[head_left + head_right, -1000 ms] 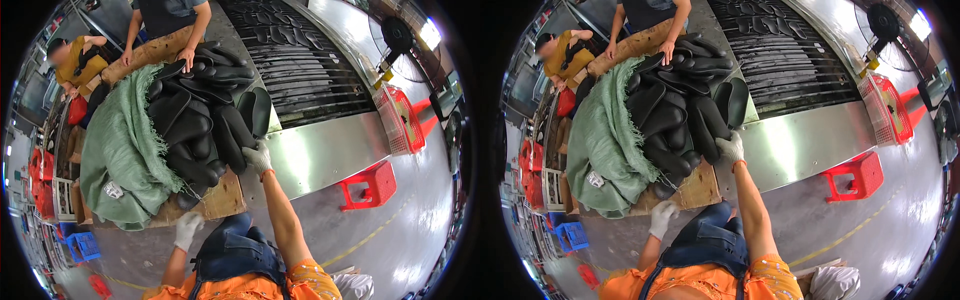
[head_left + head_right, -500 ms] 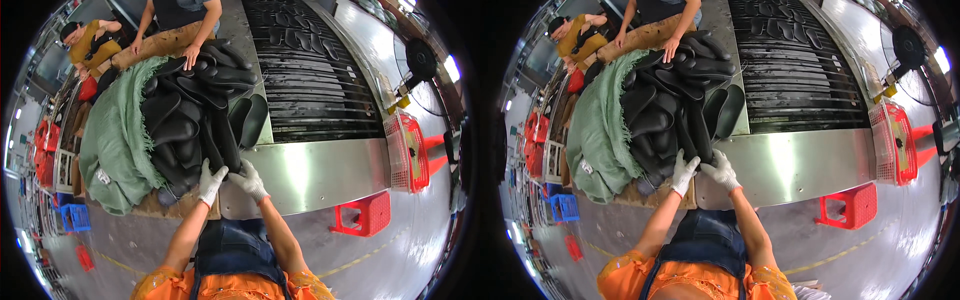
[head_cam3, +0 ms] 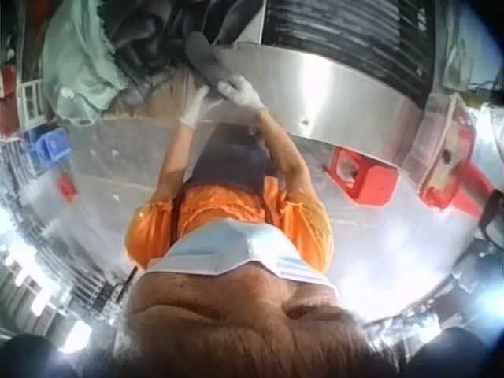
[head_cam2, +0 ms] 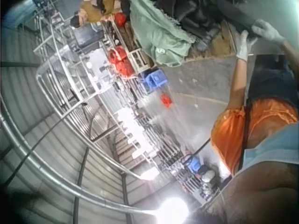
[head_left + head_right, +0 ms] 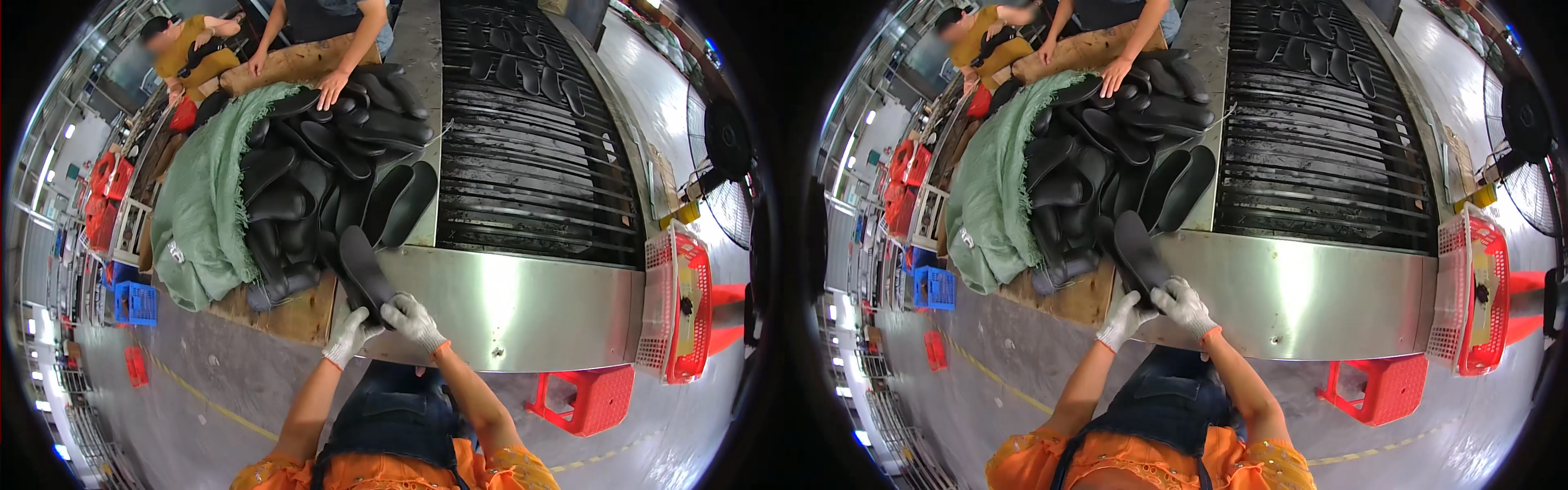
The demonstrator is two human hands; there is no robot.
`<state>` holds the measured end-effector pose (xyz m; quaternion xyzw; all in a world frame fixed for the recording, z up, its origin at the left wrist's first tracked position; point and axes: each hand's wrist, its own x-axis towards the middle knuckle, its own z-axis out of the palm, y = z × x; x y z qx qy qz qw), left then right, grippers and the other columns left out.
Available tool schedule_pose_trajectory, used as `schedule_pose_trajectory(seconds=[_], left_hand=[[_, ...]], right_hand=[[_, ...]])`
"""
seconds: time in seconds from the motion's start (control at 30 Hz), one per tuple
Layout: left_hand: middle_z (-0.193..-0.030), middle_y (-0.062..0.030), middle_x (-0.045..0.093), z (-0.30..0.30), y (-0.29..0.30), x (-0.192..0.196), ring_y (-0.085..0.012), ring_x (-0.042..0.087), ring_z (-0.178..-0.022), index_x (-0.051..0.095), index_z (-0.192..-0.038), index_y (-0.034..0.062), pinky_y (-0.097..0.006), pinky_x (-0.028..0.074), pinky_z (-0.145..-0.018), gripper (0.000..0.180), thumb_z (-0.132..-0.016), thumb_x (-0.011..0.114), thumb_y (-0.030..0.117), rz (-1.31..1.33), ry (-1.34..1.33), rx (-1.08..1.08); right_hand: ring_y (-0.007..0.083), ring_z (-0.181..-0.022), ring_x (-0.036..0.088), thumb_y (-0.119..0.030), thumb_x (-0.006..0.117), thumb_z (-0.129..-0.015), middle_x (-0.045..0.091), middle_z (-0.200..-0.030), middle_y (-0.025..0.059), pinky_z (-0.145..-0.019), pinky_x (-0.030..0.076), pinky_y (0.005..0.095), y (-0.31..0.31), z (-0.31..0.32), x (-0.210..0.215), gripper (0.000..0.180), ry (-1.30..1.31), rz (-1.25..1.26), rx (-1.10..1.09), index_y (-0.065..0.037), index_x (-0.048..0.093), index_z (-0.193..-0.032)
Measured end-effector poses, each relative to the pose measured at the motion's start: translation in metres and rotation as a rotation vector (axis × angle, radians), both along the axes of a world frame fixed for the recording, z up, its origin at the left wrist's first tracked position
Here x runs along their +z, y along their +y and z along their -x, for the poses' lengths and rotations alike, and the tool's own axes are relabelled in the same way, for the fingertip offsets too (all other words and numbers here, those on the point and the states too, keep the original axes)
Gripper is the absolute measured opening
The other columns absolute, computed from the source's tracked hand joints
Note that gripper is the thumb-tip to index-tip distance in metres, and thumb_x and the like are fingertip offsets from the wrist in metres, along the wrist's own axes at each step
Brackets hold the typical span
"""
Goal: The person picks black shoe soles from a large pile on a wooden table and places them onto a metal conveyor belt. The person handles the soles in pairs, arranging them in rows on the moving belt.
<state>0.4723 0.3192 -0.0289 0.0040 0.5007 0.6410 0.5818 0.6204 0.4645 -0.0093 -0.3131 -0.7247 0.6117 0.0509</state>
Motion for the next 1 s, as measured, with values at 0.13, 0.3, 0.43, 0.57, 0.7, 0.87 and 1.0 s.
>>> schedule_pose_trajectory(seconds=[0.13, 0.3, 0.43, 0.57, 0.7, 0.87, 1.0], left_hand=[[-0.131, -0.0091, 0.057, -0.037, 0.006, 0.023, -0.0270, 0.064, -0.111, 0.038, -0.143, 0.0147, -0.048, 0.060, -0.086, 0.054, -0.095, 0.063, 0.014, 0.065, 0.138, 0.061], [-0.136, -0.0105, 0.056, -0.054, 0.000, 0.054, -0.0259, 0.057, -0.124, 0.041, -0.148, 0.0076, -0.048, 0.053, -0.099, 0.058, -0.095, 0.065, 0.016, 0.123, 0.140, -0.153], [-0.126, -0.0101, 0.060, -0.035, 0.016, 0.051, -0.0192, 0.059, -0.114, 0.041, -0.147, -0.0030, -0.037, 0.053, -0.097, 0.070, -0.089, 0.074, 0.018, -0.063, 0.720, -0.399], [-0.129, -0.0185, 0.060, 0.023, 0.076, 0.068, -0.0282, 0.057, -0.122, 0.050, -0.141, -0.0004, -0.040, 0.047, -0.103, 0.066, -0.086, 0.077, 0.024, 0.097, 0.866, -0.248], [-0.135, -0.0234, 0.056, 0.103, 0.139, 0.048, -0.0404, 0.055, -0.125, 0.053, -0.139, 0.0023, -0.045, 0.047, -0.104, 0.063, -0.085, 0.077, 0.025, 0.459, 1.487, -0.076], [-0.146, -0.0253, 0.046, 0.135, 0.171, 0.036, -0.0411, 0.053, -0.125, 0.053, -0.139, 0.0015, -0.045, 0.047, -0.104, 0.074, -0.076, 0.083, 0.027, 0.615, 1.255, -0.091], [-0.125, -0.0210, 0.065, 0.143, 0.173, 0.023, -0.0356, 0.064, -0.112, 0.060, -0.128, -0.0009, -0.042, 0.050, -0.097, 0.066, -0.072, 0.084, 0.024, 0.466, 0.945, -0.168]], right_hand=[[0.0327, -0.117, 0.062, -0.032, 0.076, -0.086, 0.063, -0.127, 0.0237, -0.103, 0.048, 0.0388, 0.004, 0.014, 0.011, 0.060, -0.053, 0.110, -0.302, 0.003, 0.057, -0.132], [0.0248, -0.099, 0.068, -0.002, 0.082, -0.074, 0.068, -0.117, 0.0161, -0.087, 0.057, 0.0393, 0.029, -0.009, -0.011, 0.067, 0.147, 0.948, -0.034, 0.007, 0.054, -0.134], [0.0244, -0.090, 0.070, 0.004, 0.079, -0.073, 0.071, -0.105, 0.0133, -0.081, 0.059, 0.0394, 0.044, -0.023, -0.012, 0.050, 0.059, 0.878, -0.119, 0.005, 0.065, -0.121], [0.0244, -0.080, 0.071, 0.003, 0.077, -0.075, 0.072, -0.096, 0.0104, -0.074, 0.061, 0.0430, 0.088, -0.012, 0.000, 0.039, 0.235, 0.908, -0.490, 0.004, 0.068, -0.113], [0.0283, -0.088, 0.072, 0.003, 0.077, -0.077, 0.072, -0.102, 0.0128, -0.078, 0.062, 0.0441, 0.145, 0.040, 0.003, 0.038, 0.395, 0.969, -0.763, 0.002, 0.067, -0.114], [0.0299, -0.087, 0.071, 0.001, 0.078, -0.076, 0.071, -0.103, 0.0136, -0.079, 0.060, 0.0459, 0.187, 0.094, -0.011, 0.042, 0.218, 0.933, -0.840, 0.002, 0.066, -0.116], [0.0279, -0.084, 0.071, -0.001, 0.077, -0.074, 0.071, -0.100, 0.0123, -0.078, 0.059, 0.0439, 0.202, 0.101, -0.024, 0.044, 0.138, 0.732, -0.710, 0.001, 0.066, -0.117]])
